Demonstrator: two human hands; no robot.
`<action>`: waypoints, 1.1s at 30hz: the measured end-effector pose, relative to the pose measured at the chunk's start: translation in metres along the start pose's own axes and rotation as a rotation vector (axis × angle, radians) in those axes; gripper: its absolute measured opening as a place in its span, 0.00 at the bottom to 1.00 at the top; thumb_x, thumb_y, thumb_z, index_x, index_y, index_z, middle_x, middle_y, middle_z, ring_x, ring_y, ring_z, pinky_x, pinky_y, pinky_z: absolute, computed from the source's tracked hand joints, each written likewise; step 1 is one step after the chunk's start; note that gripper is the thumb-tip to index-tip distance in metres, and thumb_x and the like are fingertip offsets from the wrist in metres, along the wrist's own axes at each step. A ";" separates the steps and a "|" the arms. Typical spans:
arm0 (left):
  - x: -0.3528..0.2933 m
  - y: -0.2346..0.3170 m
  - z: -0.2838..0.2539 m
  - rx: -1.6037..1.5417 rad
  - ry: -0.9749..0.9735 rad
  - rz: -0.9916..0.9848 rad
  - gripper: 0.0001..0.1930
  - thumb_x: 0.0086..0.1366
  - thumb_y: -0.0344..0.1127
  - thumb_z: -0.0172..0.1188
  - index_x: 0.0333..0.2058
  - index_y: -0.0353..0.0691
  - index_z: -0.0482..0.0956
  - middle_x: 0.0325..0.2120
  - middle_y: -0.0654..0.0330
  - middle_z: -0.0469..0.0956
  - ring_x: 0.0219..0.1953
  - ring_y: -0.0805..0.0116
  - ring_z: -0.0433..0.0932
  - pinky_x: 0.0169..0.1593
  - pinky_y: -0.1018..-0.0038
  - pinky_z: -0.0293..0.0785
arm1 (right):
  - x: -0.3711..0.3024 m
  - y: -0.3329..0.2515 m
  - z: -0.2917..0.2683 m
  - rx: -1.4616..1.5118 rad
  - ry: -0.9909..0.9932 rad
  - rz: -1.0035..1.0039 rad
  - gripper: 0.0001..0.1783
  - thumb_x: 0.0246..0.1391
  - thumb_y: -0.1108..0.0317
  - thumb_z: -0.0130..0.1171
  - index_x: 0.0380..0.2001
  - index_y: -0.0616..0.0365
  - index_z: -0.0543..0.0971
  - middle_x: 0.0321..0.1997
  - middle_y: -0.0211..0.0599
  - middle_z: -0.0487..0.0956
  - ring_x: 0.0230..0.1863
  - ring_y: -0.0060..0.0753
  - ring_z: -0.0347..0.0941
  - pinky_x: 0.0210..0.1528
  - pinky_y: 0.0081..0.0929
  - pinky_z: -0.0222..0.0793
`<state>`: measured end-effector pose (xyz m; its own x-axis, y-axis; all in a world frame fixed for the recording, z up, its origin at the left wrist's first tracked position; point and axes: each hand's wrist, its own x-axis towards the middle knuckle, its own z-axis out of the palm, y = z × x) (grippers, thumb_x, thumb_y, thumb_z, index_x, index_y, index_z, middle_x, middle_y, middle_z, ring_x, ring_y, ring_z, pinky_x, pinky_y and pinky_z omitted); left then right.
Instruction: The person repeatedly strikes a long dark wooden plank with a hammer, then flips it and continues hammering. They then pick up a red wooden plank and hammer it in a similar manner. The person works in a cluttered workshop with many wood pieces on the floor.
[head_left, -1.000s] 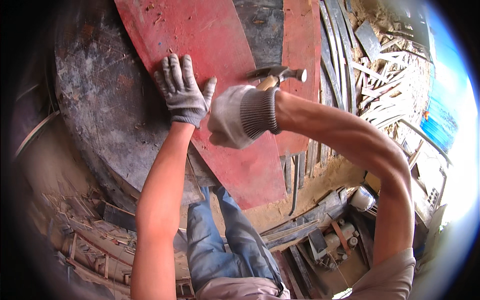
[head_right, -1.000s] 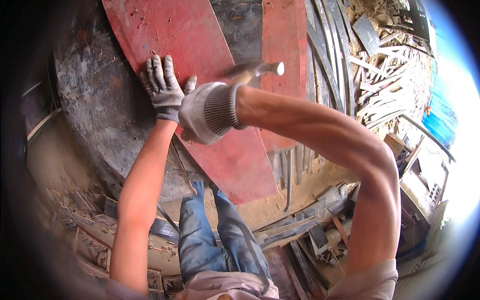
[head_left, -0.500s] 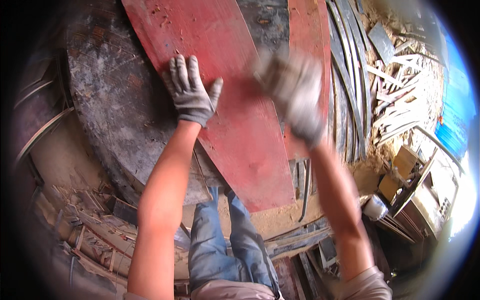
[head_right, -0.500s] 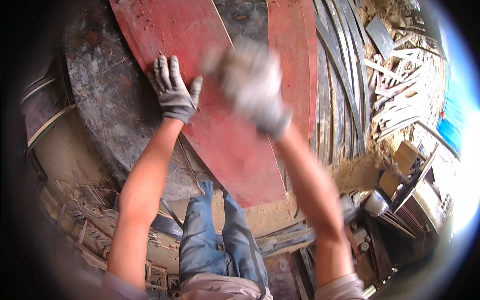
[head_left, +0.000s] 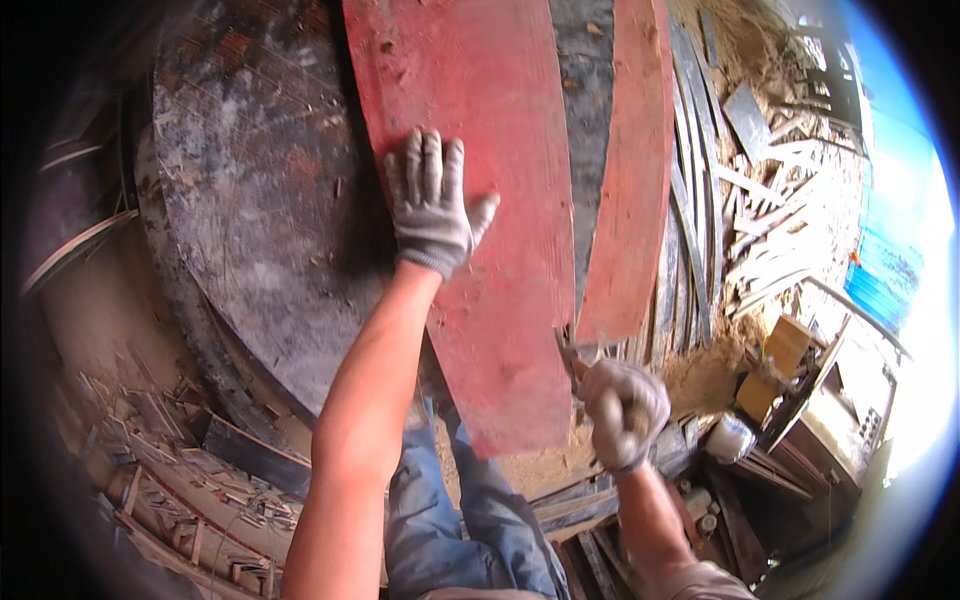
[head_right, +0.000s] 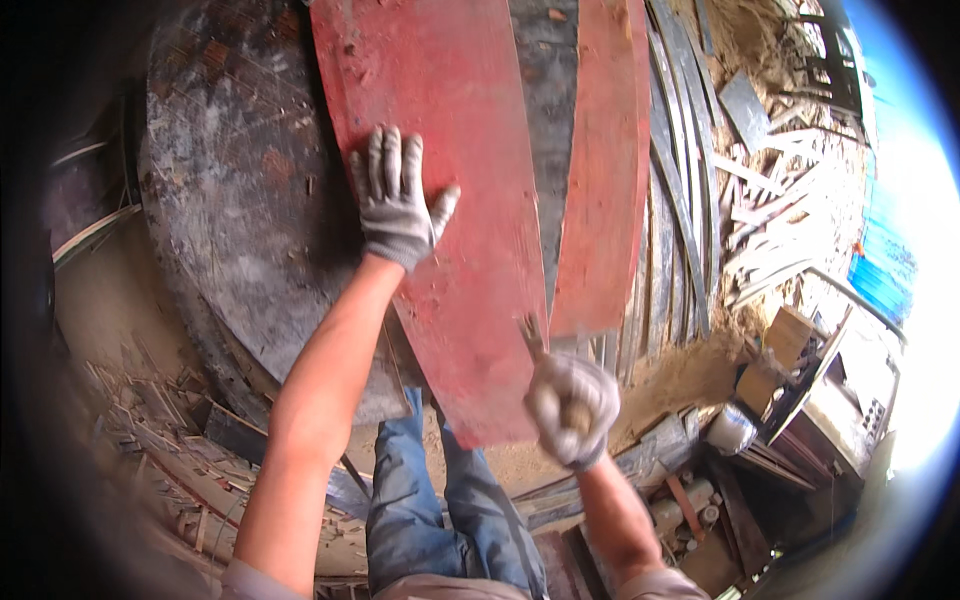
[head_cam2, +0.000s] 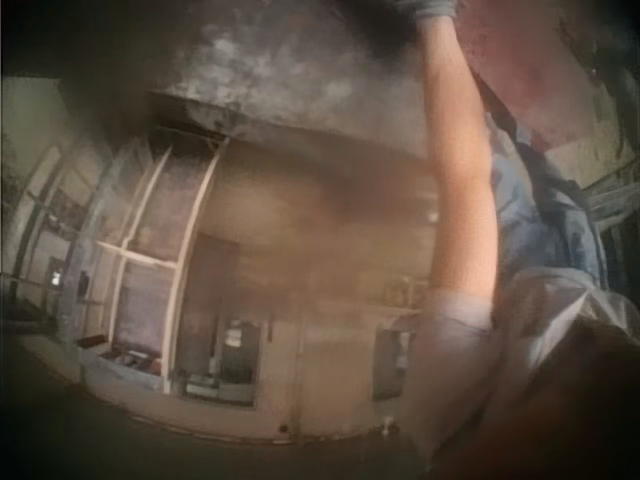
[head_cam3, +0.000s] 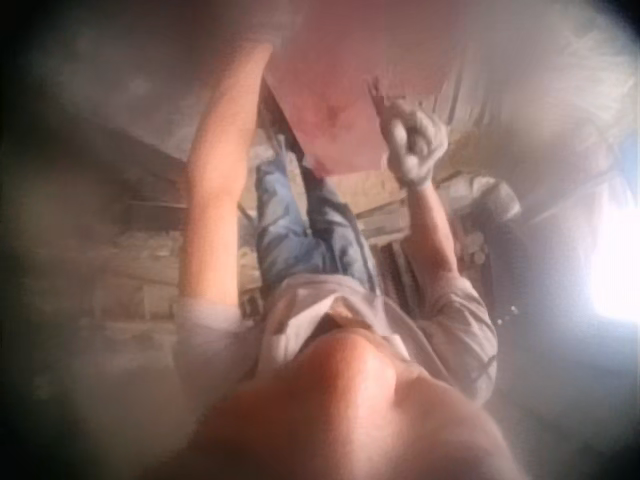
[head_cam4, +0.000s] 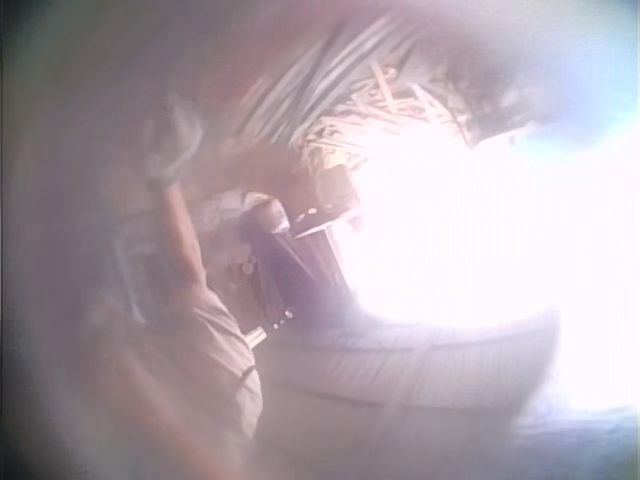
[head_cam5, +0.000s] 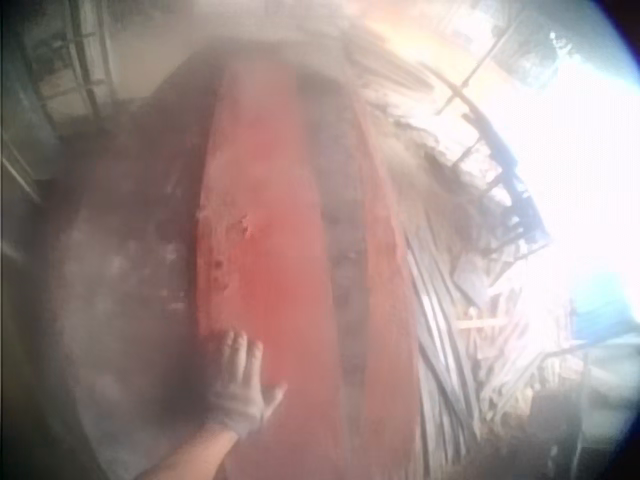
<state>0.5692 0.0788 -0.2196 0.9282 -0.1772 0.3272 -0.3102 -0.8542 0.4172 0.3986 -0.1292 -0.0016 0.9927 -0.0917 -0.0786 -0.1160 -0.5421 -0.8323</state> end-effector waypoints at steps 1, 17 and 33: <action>-0.002 0.001 0.001 0.003 -0.007 0.002 0.45 0.69 0.64 0.60 0.72 0.37 0.63 0.73 0.40 0.60 0.76 0.38 0.56 0.76 0.32 0.47 | -0.025 0.003 -0.010 0.084 0.063 0.221 0.23 0.69 0.68 0.59 0.16 0.51 0.68 0.15 0.27 0.68 0.15 0.20 0.60 0.21 0.24 0.59; -0.060 0.027 -0.034 -0.113 0.063 -0.553 0.58 0.60 0.61 0.74 0.74 0.29 0.53 0.73 0.35 0.58 0.75 0.39 0.58 0.76 0.54 0.59 | -0.286 0.209 -0.014 -0.227 -0.272 0.941 0.21 0.65 0.49 0.64 0.31 0.58 0.83 0.20 0.38 0.79 0.22 0.32 0.78 0.29 0.36 0.74; -0.341 0.226 -0.094 -0.566 -0.605 -1.045 0.37 0.64 0.72 0.65 0.45 0.37 0.81 0.42 0.47 0.87 0.46 0.48 0.85 0.51 0.56 0.77 | -0.573 0.203 -0.184 -0.519 0.183 0.834 0.16 0.65 0.58 0.65 0.32 0.62 0.82 0.18 0.44 0.77 0.21 0.31 0.73 0.29 0.36 0.71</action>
<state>0.1638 -0.0080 -0.1575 0.6793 0.1190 -0.7241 0.6934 -0.4272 0.5803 -0.2002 -0.3408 -0.0247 0.5715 -0.7130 -0.4064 -0.8173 -0.5393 -0.2030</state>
